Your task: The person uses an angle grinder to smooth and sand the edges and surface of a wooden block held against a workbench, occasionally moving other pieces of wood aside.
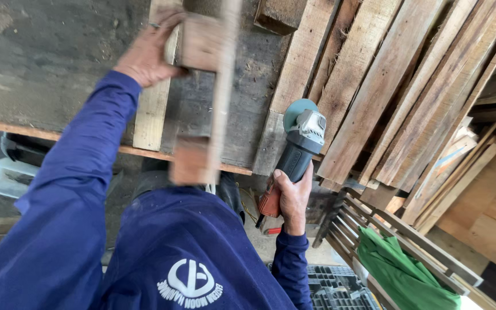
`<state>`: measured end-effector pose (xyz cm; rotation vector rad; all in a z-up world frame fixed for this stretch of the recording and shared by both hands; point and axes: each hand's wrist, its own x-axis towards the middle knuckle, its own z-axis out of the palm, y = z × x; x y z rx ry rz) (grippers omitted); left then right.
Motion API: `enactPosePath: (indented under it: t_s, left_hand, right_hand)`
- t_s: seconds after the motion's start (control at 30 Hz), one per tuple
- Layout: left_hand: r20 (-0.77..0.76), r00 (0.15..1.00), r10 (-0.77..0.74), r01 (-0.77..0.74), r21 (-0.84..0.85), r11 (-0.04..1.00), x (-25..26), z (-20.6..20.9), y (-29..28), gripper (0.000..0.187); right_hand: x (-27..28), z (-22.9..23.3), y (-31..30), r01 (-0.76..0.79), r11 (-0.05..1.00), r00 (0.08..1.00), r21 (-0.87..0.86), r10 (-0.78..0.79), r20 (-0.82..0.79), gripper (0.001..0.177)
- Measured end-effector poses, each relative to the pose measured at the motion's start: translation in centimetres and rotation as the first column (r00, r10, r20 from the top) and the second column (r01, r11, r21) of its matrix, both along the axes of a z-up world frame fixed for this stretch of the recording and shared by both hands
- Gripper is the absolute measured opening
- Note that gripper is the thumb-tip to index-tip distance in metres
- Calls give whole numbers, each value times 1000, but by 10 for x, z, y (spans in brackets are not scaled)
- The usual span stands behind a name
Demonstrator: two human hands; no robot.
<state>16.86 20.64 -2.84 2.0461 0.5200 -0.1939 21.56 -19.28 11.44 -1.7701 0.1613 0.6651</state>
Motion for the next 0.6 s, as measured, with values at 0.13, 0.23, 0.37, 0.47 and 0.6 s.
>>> enactPosePath:
  t_s: [0.13, 0.23, 0.37, 0.47, 0.6]
  left_hand:
    - [381, 883, 275, -452, 525, 722, -75, -50, 12, 63]
    - [124, 783, 609, -604, -76, 793, -117, -44, -28, 74]
    - [47, 689, 723, -655, -389, 648, -103, -29, -60, 92]
    - [17, 761, 648, -574, -448, 686, -82, -21, -65, 70]
    - [287, 758, 585, -504, -311, 806, -52, -16, -93, 59]
  right_hand:
    - [-9, 6, 0, 0, 1000, 998, 2, 0, 67, 75]
    - [-21, -1, 0, -18, 999, 995, -28, 21, 94, 74]
    - [-32, -15, 14, -36, 997, 995, -66, 42, 88, 69]
    - [-36, -14, 29, -28, 999, 997, -44, 31, 77, 66]
    - [-35, -8, 39, 19, 1000, 998, -14, -18, 65, 67]
